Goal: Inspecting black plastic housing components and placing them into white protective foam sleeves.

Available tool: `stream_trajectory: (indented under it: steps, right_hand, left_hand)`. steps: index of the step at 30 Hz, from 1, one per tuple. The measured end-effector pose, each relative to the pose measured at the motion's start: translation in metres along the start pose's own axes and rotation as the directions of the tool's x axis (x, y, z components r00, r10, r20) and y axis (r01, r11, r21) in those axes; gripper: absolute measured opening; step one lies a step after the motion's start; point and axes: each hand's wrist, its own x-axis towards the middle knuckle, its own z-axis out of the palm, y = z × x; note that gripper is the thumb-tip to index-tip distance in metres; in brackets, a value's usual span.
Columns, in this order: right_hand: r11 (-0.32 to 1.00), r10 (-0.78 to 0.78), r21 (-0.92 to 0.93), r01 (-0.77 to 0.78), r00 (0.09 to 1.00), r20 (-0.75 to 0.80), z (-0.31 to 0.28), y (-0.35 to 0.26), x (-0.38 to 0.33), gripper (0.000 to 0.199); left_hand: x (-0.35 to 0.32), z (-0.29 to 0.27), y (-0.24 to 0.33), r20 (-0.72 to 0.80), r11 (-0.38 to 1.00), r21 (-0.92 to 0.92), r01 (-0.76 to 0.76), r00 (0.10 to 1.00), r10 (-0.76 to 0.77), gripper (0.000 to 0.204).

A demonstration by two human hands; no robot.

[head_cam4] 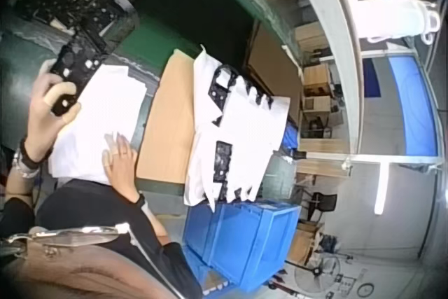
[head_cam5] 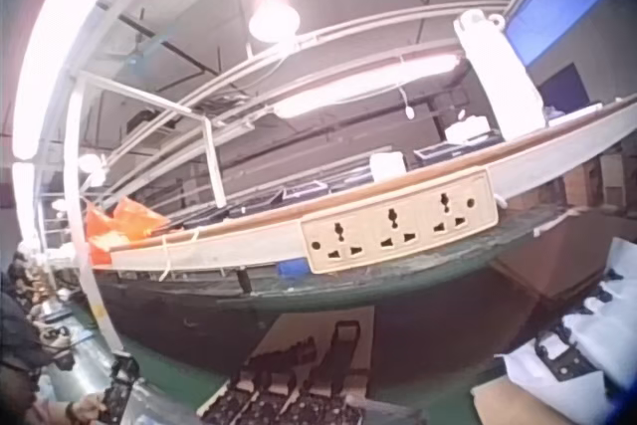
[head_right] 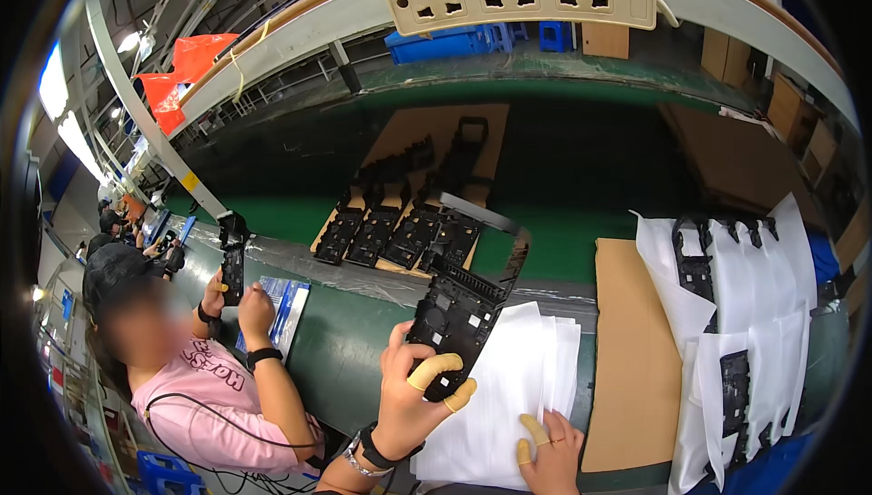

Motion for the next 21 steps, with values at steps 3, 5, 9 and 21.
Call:
stream_trajectory:
  steps: [3, 5, 9, 21]
  right_hand:
    - [1.0, 0.002, -0.002, -0.002, 1.0, 0.007, 0.0, 0.0, -0.001, 0.036]
    - [1.0, -0.002, 0.002, 0.002, 1.0, 0.005, 0.001, 0.0, -0.002, 0.036]
    - [1.0, 0.009, -0.008, -0.009, 1.0, -0.006, 0.002, -0.002, -0.003, 0.037]
    - [0.998, 0.055, -0.028, -0.055, 0.998, -0.001, 0.004, 0.008, -0.003, 0.038]
  left_hand:
    - [0.0, 0.001, 0.0, -0.006, 1.0, 0.009, -0.011, 1.0, 0.011, 0.034]
    - [0.0, 0.002, 0.001, -0.014, 1.0, 0.006, -0.019, 1.0, 0.019, 0.034]
    - [-0.002, 0.001, -0.003, 0.063, 0.984, -0.179, 0.024, 0.998, -0.013, 0.031]
    - [0.132, 0.073, -0.039, 0.557, 0.724, -0.493, 0.483, 0.814, -0.165, 0.023]
